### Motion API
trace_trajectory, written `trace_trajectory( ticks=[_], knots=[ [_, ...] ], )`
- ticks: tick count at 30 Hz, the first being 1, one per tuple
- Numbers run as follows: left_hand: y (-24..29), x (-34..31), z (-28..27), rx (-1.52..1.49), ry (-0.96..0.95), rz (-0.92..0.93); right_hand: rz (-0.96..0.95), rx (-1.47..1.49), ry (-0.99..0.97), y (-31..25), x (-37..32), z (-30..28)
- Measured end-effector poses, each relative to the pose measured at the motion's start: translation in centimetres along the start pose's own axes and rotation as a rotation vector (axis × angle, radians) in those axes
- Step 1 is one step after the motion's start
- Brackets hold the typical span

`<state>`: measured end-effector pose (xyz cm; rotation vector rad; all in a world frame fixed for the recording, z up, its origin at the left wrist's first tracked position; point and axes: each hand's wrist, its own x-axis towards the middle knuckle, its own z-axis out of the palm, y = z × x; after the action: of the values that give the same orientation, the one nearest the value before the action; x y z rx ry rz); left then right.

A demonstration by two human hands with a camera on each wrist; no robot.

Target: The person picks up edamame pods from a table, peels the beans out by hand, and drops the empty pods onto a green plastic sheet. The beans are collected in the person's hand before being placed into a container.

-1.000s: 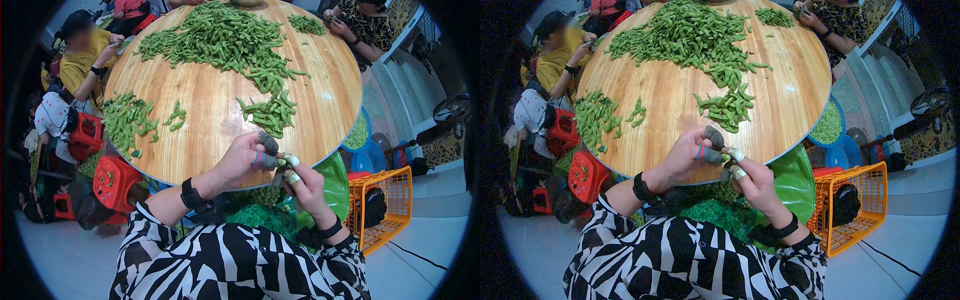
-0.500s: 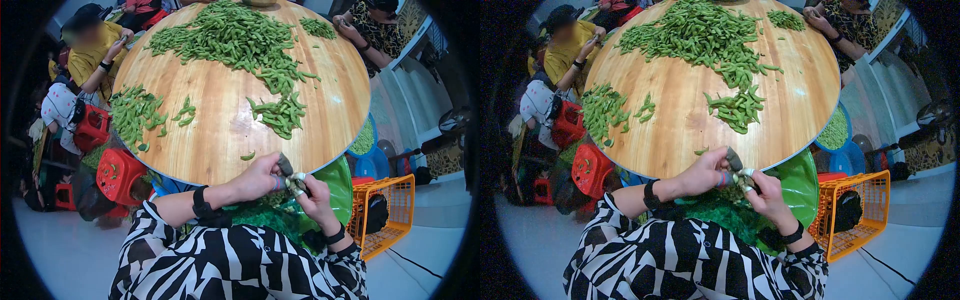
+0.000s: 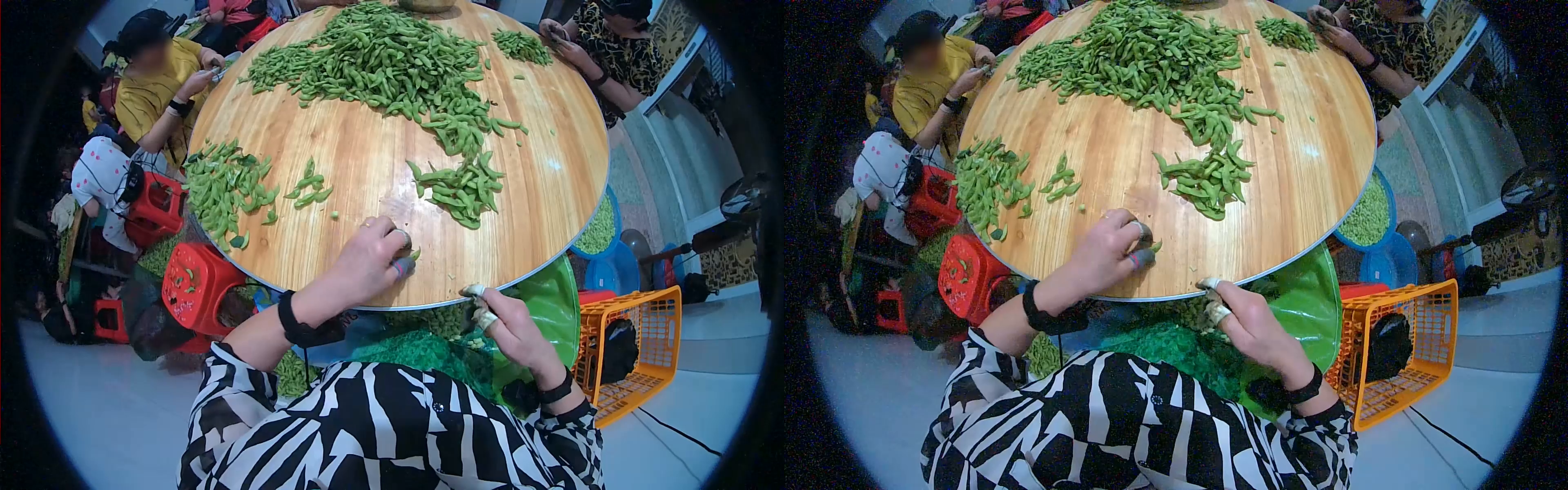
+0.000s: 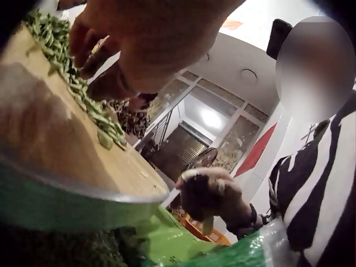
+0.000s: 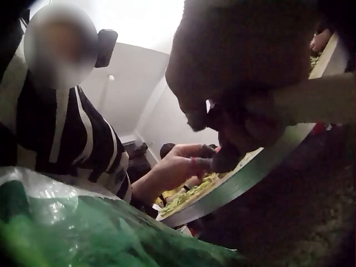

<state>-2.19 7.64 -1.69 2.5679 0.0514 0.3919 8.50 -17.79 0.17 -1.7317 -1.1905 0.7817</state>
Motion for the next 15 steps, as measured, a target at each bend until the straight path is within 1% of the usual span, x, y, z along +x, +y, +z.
trace_trajectory(
  ticks=[2, 3, 4, 5, 6, 7, 8, 9, 10, 12, 13, 14, 15],
  knots=[
    [0.0, 0.3, 0.9, 0.052, 0.020, 0.096, 0.059, 0.122, 0.061, -0.3, 0.1, 0.0],
    [0.1, 0.5, 1.0, 0.047, 0.053, 0.131, 0.062, 0.120, 0.063, -0.4, 0.1, 0.1],
    [0.3, 0.5, 1.0, 0.045, 0.055, 0.131, 0.101, 0.127, 0.021, -0.5, 0.2, 0.2],
    [0.6, 0.5, 0.8, -0.023, 0.025, 0.075, 0.137, 0.134, -0.021, -0.6, 0.3, 0.1],
    [0.9, 0.5, 0.6, -0.089, -0.006, 0.019, 0.134, 0.131, -0.023, -0.6, 0.5, 0.1],
    [1.0, 0.5, 0.7, -0.089, -0.006, 0.019, 0.094, 0.098, -0.129, -0.6, 0.7, 0.1],
    [1.1, 0.6, 0.9, -0.420, -0.036, -0.120, 0.055, 0.066, -0.234, -0.6, 0.7, 0.2],
    [1.5, 0.8, 0.9, -0.750, -0.067, -0.260, 0.160, 0.168, -0.199, -0.3, 0.6, 0.6],
    [2.0, 1.0, 0.6, -0.751, -0.068, -0.259, 0.161, 0.168, -0.197, -0.4, 0.6, 0.9],
    [3.4, 1.4, -0.1, -1.027, -0.184, -0.509, 0.279, 0.552, 0.092, -0.6, 0.7, 1.4],
    [3.9, 1.5, 0.0, -1.031, -0.185, -0.505, 0.209, 0.611, 0.120, -0.2, 1.0, 1.6],
    [4.5, 1.5, 0.3, -1.174, -0.184, -0.506, 0.211, 0.608, 0.123, -0.2, 1.0, 1.7],
    [5.0, 1.5, 0.6, -1.317, -0.182, -0.506, 0.193, 0.666, 0.127, -0.2, 1.0, 1.8]
  ],
)
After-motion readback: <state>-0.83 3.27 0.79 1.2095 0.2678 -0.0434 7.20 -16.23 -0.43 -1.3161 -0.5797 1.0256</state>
